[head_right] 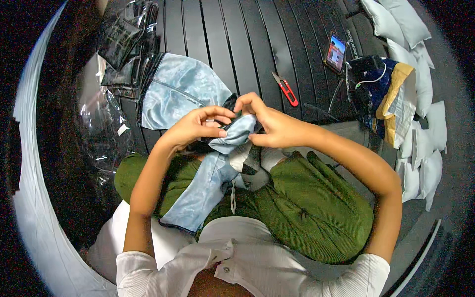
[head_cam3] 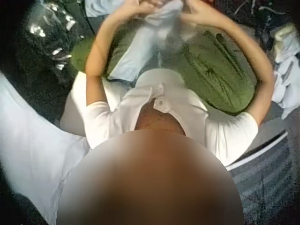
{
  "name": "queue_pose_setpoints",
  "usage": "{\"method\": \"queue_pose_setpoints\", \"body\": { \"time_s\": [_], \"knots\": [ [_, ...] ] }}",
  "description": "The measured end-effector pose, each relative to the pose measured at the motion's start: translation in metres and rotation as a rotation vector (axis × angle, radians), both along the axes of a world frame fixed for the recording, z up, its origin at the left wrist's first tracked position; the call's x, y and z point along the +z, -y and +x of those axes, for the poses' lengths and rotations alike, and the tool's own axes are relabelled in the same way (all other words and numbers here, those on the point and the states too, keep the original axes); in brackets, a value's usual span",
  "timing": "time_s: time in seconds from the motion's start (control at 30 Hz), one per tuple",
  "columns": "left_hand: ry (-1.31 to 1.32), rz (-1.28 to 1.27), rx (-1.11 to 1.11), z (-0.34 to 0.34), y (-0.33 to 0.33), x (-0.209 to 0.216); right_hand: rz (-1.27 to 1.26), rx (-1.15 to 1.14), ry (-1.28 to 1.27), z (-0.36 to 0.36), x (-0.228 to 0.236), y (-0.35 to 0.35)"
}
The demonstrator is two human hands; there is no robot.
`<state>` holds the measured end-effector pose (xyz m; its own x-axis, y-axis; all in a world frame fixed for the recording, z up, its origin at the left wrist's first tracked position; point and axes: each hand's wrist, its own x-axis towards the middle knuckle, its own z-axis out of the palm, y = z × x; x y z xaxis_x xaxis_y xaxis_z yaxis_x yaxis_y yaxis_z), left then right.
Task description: Inspecting, trimming threads, and preparing garments for packaging on a low table.
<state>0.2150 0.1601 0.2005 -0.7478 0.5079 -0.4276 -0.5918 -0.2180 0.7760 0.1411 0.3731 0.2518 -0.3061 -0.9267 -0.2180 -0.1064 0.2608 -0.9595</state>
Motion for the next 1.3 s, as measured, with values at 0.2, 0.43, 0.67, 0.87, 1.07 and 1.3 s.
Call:
{"method": "queue_pose_setpoints", "body": {
  "time_s": [0.2, 0.43, 0.67, 0.87, 1.07, 1.3],
  "knots": [
    [0.180, 0.158, -0.127, 0.007, -0.005, -0.010, 0.067, -0.088, 0.015, -0.009, -0.009, -0.006],
    [0.192, 0.284, -0.043, 0.006, -0.006, 0.001, 0.049, -0.127, -0.087, -0.015, -0.016, -0.016],
    [0.322, 0.253, 0.110, 0.004, -0.004, -0.011, 0.040, -0.200, -0.041, -0.008, -0.014, -0.014],
    [0.261, 0.319, 0.173, 0.003, -0.005, -0.012, 0.038, -0.203, -0.159, 0.003, -0.016, -0.012],
    [0.131, 0.106, 0.241, 0.003, -0.007, 0.001, 0.134, -0.538, 0.149, -0.006, -0.041, -0.026],
    [0.122, 0.055, 0.240, 0.001, -0.008, 0.003, 0.126, -0.482, 0.189, -0.010, -0.036, -0.024]
  ]
}}
